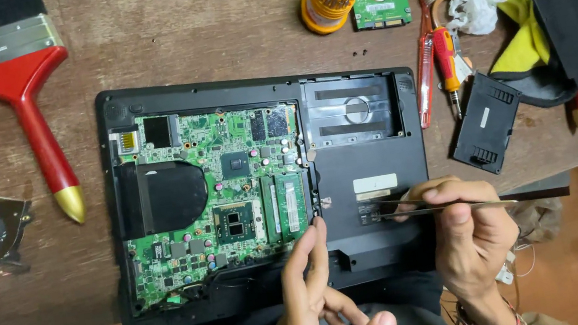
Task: The person works on a laptop with its back cover removed, using a screwdriver and tweezers to unscrew and lift out internal components. They remove the hard drive, disconnect and lift the optical drive and other parts, set components on the workbench, and reposition the laptop chassis while continuing to work on the internals.
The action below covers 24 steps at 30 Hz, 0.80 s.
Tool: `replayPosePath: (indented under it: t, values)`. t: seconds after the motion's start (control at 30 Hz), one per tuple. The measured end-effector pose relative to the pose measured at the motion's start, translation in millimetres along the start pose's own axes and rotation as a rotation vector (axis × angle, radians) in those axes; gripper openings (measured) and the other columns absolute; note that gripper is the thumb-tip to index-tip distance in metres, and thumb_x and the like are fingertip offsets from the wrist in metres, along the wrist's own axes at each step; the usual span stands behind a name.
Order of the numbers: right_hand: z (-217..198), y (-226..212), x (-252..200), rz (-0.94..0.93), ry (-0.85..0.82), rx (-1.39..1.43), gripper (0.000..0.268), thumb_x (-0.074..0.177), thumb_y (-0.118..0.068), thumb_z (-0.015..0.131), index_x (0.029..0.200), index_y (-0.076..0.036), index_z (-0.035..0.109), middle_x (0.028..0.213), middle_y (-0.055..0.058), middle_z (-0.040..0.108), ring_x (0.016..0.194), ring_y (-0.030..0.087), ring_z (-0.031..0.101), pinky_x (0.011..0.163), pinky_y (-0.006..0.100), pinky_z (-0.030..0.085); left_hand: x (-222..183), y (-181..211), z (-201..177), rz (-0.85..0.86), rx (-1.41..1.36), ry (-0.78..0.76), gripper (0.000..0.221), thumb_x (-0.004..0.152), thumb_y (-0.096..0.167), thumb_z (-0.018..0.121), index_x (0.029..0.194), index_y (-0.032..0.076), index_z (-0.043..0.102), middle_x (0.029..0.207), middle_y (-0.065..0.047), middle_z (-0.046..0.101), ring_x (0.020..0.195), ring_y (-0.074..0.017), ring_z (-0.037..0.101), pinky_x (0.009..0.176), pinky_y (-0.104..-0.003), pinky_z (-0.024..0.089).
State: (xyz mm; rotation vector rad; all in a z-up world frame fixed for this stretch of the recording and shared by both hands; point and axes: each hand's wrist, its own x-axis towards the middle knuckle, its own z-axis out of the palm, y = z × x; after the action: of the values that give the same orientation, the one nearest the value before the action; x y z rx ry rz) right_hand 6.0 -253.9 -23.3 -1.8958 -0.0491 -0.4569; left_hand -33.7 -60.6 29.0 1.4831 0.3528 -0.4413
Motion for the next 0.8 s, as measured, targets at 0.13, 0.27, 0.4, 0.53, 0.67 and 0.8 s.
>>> replayPosePath:
  t: [0.13,0.27,0.4,0.53,0.67,0.8]
  values:
    - [-1.7,0.1,0.6,0.078,0.099,0.204,0.032,0.111,-0.034,0.048,0.104,-0.003,0.051,0.085,0.021,0.061,0.063,0.028,0.067,0.056,0.033,0.063,-4.9,-0.7,9.5,-0.052,0.088,-0.015,0.096,0.074,0.040,0.073,0.157,0.026,0.027,0.173,0.014,0.032,0.058,-0.0074,0.073,0.060,-0.024,0.049]
    - [-11.2,2.8,4.3,0.134,0.172,0.368,0.028,0.111,-0.032,0.047,0.098,-0.008,0.051,0.076,0.015,0.055,0.064,0.029,0.060,0.062,0.041,0.059,-7.6,9.1,29.8,0.046,0.363,0.217,0.094,0.064,0.038,0.074,0.152,0.027,0.043,0.157,0.020,0.053,0.056,-0.0083,0.072,0.063,-0.023,0.053]
    - [-36.0,2.6,16.8,0.298,0.171,0.389,0.036,0.107,-0.031,0.043,0.077,-0.011,0.037,0.066,0.010,0.037,0.057,0.029,0.049,0.060,0.040,0.046,8.6,-7.0,42.5,0.631,0.711,0.329,0.063,0.085,0.031,0.073,0.141,0.011,0.050,0.147,-0.012,0.062,0.099,-0.0199,0.078,0.095,-0.038,0.052]
    - [-59.7,0.0,21.6,0.523,0.013,0.037,0.026,0.103,-0.015,0.054,0.082,-0.001,0.058,0.074,0.016,0.068,0.062,0.024,0.070,0.048,0.028,0.055,48.5,4.7,50.9,0.864,1.032,0.293,0.040,0.097,0.037,0.061,0.130,0.014,0.060,0.143,-0.009,0.063,0.110,-0.0269,0.066,0.084,-0.043,0.045]
    - [-60.0,2.9,22.1,0.739,-0.001,0.112,0.045,0.089,-0.001,0.071,0.074,-0.015,0.030,0.092,0.016,0.081,0.055,0.021,0.074,0.044,0.025,0.054,79.4,14.7,52.5,0.930,1.118,-0.007,0.073,0.085,0.047,0.077,0.142,0.008,0.054,0.155,-0.015,0.050,0.143,-0.0342,0.048,0.115,-0.055,0.036]
    - [-59.8,12.4,22.8,0.676,-0.043,0.099,0.051,0.085,0.000,0.078,0.075,-0.016,0.030,0.084,0.009,0.080,0.052,0.011,0.065,0.051,0.022,0.056,91.6,15.1,58.7,0.889,1.176,-0.044,0.079,0.077,0.050,0.078,0.140,0.008,0.057,0.154,-0.014,0.050,0.142,-0.0352,0.045,0.119,-0.058,0.029]
